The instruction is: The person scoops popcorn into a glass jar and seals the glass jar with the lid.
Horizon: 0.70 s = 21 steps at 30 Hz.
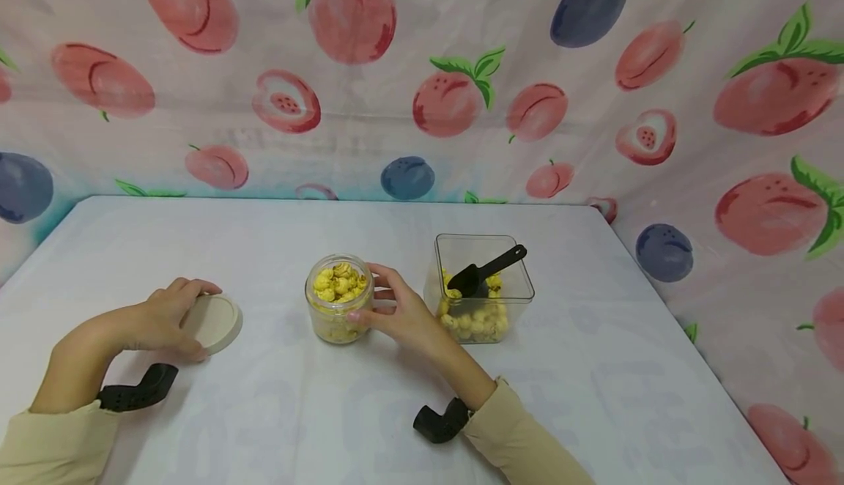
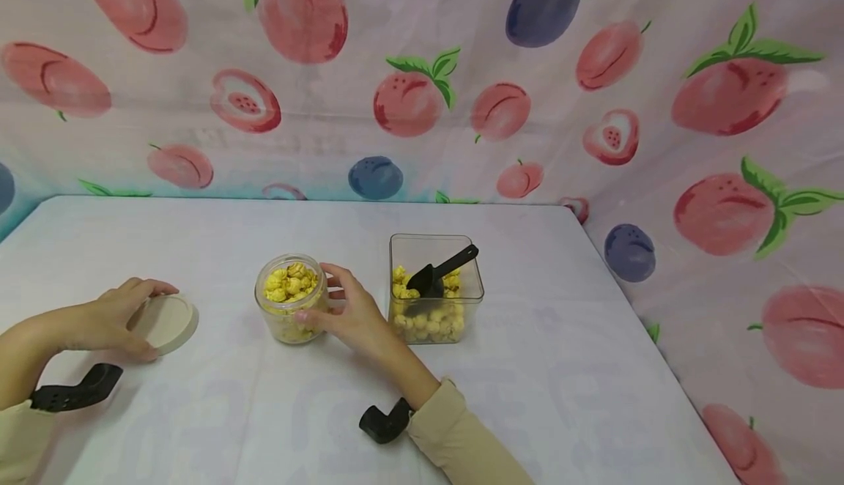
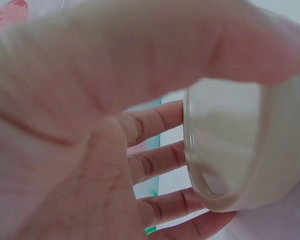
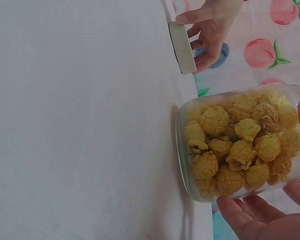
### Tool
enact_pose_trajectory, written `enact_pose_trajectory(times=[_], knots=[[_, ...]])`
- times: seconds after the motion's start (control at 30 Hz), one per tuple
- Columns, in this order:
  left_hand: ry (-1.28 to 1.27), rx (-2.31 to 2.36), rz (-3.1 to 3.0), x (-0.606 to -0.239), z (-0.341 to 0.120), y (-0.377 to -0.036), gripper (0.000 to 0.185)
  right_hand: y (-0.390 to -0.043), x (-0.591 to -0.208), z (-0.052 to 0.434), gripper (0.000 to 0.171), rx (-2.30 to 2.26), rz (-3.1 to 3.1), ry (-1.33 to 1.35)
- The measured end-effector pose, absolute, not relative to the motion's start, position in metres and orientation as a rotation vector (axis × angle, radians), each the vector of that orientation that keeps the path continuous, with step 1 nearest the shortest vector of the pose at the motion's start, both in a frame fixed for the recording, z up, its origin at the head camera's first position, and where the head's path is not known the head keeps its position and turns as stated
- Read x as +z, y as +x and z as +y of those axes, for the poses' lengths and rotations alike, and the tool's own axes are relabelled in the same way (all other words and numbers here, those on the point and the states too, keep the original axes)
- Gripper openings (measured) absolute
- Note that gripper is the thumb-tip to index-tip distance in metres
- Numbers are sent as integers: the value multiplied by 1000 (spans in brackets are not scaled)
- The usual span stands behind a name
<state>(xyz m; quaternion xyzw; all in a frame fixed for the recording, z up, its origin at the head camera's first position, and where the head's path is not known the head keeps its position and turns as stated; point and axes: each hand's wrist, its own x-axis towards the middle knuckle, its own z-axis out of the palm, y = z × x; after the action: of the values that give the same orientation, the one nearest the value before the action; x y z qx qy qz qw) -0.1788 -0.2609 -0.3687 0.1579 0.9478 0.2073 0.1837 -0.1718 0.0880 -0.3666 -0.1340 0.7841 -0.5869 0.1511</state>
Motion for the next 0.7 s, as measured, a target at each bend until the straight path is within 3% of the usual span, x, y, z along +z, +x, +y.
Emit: enact_pose_trajectory(times=[0.7], knots=[[499,800,2784,-357,-242,-181,77,-172,-367,88,68,-1670,2267,-386]])
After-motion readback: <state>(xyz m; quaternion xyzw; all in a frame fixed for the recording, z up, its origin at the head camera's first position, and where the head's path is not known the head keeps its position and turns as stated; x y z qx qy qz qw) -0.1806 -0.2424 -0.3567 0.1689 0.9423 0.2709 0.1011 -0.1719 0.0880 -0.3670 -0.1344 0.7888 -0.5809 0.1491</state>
